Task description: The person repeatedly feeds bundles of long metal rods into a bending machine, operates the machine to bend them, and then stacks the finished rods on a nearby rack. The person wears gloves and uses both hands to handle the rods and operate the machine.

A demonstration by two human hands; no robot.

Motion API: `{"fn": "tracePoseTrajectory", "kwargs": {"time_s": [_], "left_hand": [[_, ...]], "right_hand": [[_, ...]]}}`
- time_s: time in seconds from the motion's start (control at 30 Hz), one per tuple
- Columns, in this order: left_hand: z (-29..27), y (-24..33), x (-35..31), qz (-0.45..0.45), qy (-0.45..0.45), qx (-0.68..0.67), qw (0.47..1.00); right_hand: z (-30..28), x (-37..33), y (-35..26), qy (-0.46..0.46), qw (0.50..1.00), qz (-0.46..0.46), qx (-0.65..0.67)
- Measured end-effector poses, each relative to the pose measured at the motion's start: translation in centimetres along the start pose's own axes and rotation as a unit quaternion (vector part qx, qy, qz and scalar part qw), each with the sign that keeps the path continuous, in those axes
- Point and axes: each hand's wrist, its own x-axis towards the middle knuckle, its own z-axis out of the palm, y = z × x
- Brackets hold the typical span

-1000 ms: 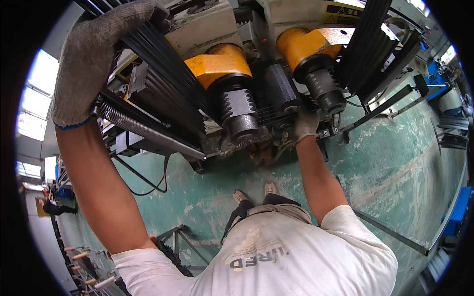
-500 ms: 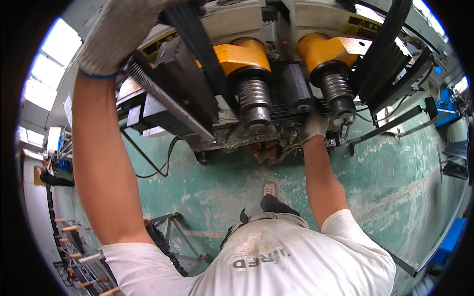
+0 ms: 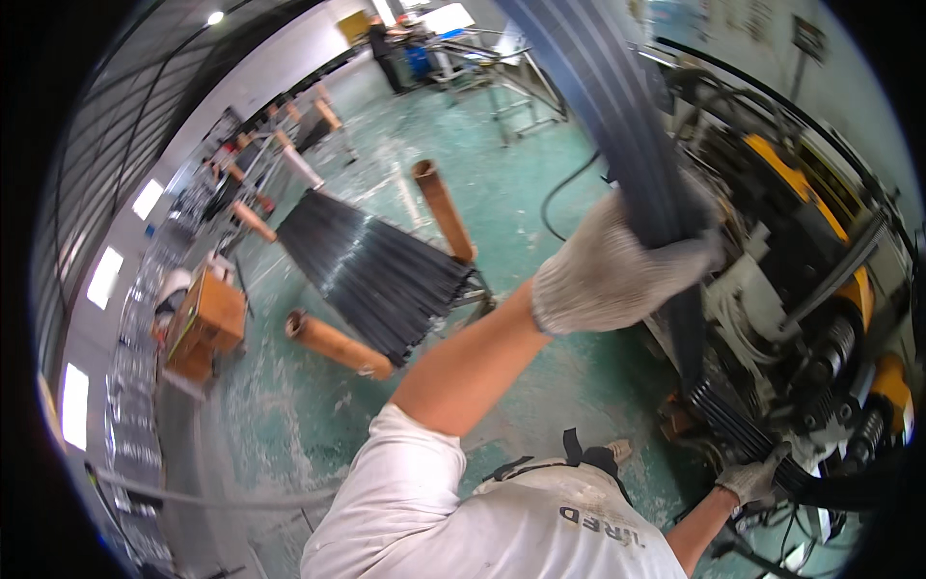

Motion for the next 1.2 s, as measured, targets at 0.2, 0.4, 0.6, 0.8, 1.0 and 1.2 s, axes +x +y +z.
{"fn": "tracePoseTrajectory", "kwargs": {"time_s": [0.2,0.4,0.6,0.8,1.0,1.2], "left_hand": [[-12.6,7.7,-23.6,-0.075,0.323,0.034,0.943],[-15.5,19.2,-43.9,-0.003,0.586,0.072,0.807],[-12.0,27.0,-57.0,0.074,0.762,0.146,0.626],[-9.4,34.4,-67.4,0.188,0.836,0.194,0.478],[-8.9,42.8,-81.4,0.348,0.819,0.200,0.409],[-5.3,52.1,-93.6,0.440,0.789,0.244,0.353]], "right_hand": [[5.4,-15.0,3.1,-0.306,0.951,-0.011,-0.050],[7.8,-33.5,8.9,-0.506,0.855,0.067,-0.093],[9.8,-52.8,10.1,-0.713,0.694,0.032,-0.099],[7.0,-72.6,10.6,-0.835,0.540,-0.092,-0.043],[-1.0,-93.7,-1.7,-0.874,0.404,-0.224,0.149],[-20.9,-108.9,-25.1,-0.886,0.211,-0.275,0.308]]}}
